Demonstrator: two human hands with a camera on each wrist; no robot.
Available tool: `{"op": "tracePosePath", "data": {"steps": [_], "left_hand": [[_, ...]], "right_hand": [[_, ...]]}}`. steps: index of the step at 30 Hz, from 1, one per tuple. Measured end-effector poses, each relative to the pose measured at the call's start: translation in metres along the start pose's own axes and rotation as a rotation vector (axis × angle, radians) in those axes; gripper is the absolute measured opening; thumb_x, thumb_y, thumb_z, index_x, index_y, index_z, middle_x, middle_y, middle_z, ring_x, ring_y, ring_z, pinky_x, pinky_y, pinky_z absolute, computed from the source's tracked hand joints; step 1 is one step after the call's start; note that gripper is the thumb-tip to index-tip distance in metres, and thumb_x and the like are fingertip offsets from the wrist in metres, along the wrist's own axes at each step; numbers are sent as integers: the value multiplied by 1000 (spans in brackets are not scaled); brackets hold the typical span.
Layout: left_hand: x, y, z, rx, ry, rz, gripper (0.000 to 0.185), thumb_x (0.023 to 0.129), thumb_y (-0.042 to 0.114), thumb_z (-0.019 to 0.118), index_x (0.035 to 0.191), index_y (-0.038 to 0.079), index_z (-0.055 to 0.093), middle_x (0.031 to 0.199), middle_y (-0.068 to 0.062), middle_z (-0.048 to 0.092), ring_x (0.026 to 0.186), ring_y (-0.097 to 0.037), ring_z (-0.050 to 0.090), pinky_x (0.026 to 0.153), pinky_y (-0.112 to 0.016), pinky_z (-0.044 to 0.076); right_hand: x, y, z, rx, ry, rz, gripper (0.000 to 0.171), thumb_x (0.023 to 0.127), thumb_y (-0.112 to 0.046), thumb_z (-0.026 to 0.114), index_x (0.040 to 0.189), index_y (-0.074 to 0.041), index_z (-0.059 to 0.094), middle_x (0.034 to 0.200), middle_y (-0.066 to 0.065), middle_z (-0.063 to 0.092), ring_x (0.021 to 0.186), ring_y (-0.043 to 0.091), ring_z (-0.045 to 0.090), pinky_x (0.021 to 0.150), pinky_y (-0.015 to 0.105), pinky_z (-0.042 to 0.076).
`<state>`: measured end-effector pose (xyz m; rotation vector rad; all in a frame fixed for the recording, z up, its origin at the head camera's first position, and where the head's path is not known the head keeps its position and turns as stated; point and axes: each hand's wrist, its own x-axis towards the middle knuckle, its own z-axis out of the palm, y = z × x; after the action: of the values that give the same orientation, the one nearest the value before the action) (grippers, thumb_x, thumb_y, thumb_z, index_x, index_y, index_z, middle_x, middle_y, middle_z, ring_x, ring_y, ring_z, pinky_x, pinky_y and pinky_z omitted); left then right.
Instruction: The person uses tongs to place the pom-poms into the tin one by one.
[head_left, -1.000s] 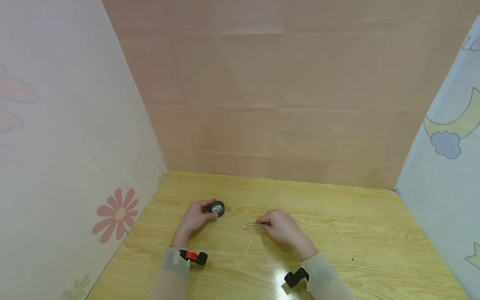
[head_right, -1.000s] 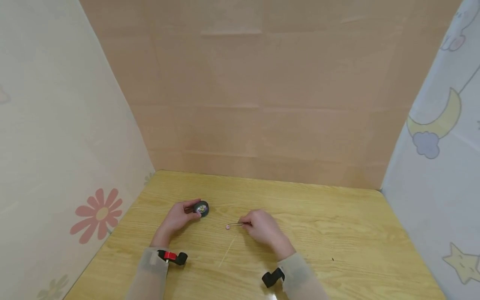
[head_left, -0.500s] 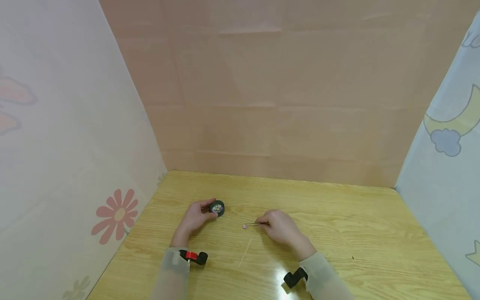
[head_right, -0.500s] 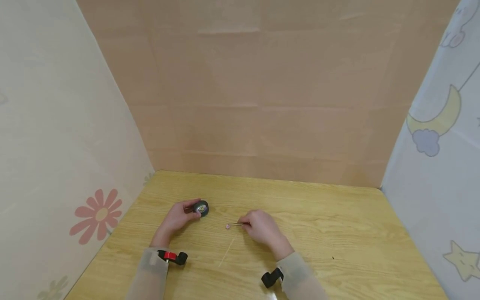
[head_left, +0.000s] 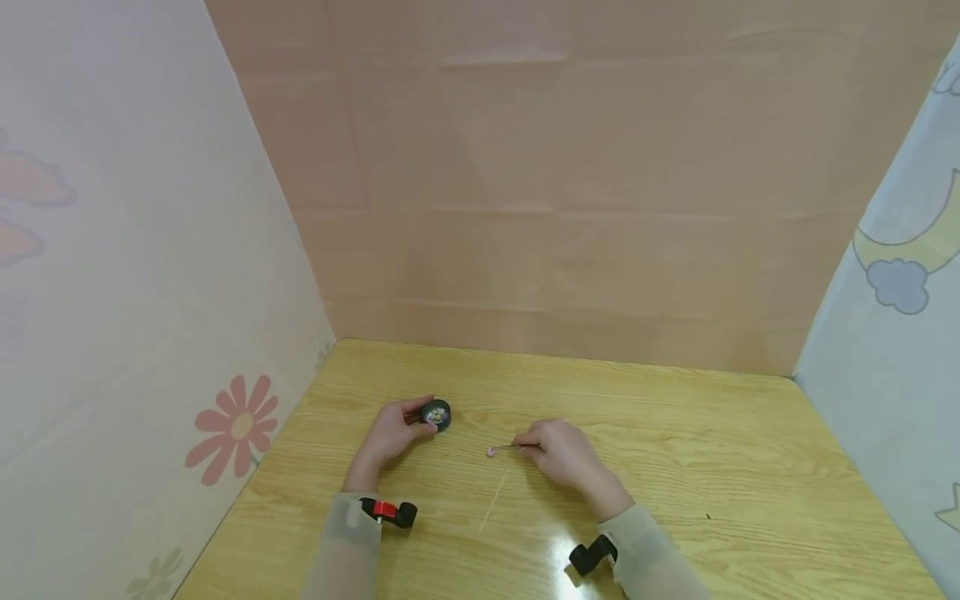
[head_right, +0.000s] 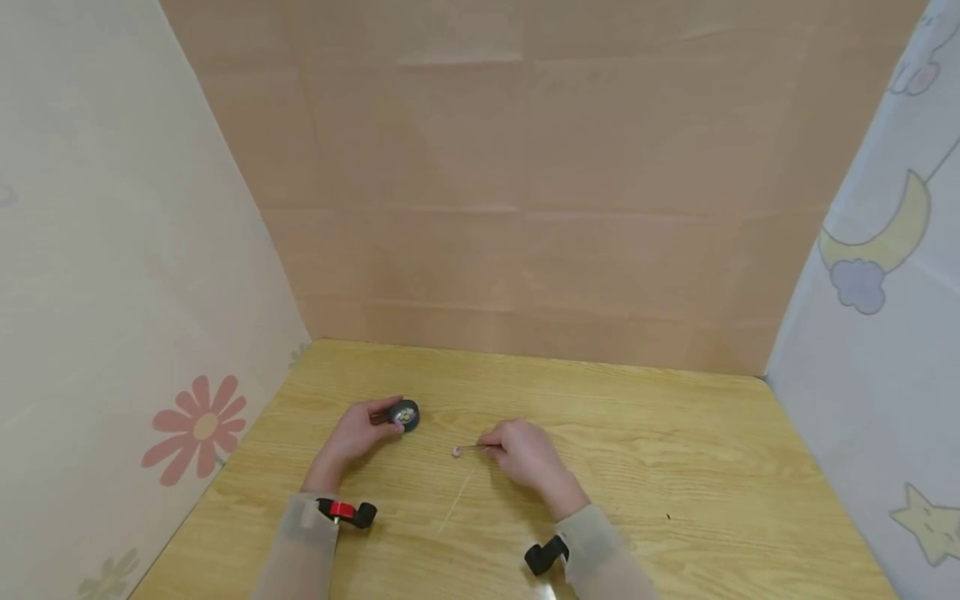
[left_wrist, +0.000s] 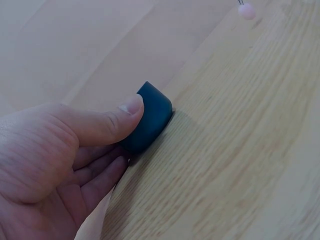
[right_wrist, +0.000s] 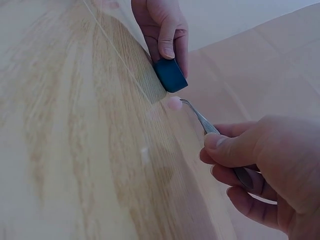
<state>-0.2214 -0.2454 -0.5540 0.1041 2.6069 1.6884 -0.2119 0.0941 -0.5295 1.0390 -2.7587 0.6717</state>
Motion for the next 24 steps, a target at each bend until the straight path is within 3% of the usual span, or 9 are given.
{"op": "tracePosePath", "data": {"steps": [24], "left_hand": [[-1, 1, -1, 14, 2, 1, 56, 94, 6, 83, 147, 5, 66, 145, -17, 66, 130, -34, 65, 109, -49, 53]], "right_hand": [[1, 2, -1, 72, 38, 54, 19, 95, -14, 83, 111, -21, 87, 93, -14, 75, 77, 1, 63, 65, 28, 52]]}}
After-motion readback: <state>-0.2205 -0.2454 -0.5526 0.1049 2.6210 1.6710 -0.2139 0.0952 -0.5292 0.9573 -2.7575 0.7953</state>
